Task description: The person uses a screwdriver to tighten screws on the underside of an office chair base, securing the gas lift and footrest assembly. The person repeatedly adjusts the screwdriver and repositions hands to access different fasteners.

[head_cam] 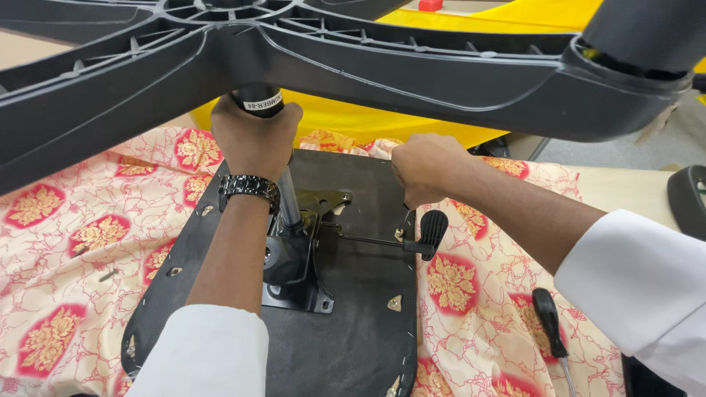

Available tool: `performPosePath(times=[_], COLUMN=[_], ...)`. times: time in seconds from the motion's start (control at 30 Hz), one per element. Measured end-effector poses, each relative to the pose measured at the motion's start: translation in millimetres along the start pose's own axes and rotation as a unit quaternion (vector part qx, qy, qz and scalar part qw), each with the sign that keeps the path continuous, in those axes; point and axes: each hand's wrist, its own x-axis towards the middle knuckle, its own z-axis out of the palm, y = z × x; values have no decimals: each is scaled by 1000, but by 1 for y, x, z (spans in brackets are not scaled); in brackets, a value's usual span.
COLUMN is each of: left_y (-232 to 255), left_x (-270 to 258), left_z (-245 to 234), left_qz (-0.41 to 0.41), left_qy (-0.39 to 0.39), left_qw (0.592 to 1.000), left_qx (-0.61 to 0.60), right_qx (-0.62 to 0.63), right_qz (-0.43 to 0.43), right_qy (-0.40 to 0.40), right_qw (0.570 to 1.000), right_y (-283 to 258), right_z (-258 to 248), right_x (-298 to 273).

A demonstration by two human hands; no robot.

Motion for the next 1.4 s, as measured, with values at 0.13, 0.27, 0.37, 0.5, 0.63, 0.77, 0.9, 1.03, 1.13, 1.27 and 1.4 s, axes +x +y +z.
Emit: performPosePath(times=[0.13, 0.27, 0.37, 0.5, 0.63, 0.77, 0.9, 1.03, 1.13, 1.27, 1.4], left_y=[0, 1, 7, 5, 3, 0, 3, 17, 30, 16, -14], left_x=[-1, -1, 1, 0, 2, 4, -4, -44, -90, -116, -126], left_z=[0, 1, -3, -2, -4, -4, -17, -42, -43, -5, 57], left_qz=[2, -6, -43, -53, -49, -18, 3, 21, -97, -69, -42], left_qy=[5, -7, -19, -25, -37, -31, -47, 20, -125, -339, -422], left_qw=[1000, 1000, 999, 998, 998, 999, 995, 992, 986, 938, 900], left_qx=[5, -10, -16, -12, -15, 5, 92, 121, 61, 13, 97], right_qx=[5, 1, 4, 8, 22, 23, 21, 23, 19, -20, -38], right_qz=[-9, -6, -1, 0, 18, 50, 78, 88, 71, 34, 16], right_qy=[6, 6, 9, 27, 39, 22, 3, -2, -20, -38, -46], right_qw=[1000, 1000, 1000, 1000, 999, 998, 997, 996, 997, 999, 998], right_y=[-1, 2, 2, 1, -1, -5, -12, -14, -15, -19, -23], right_z=[3, 3, 1, 8, 7, 4, 0, 1, -2, -9, -9], right_x=[-1, -2, -6, -11, -14, -10, -1, 4, 8, 22, 35])
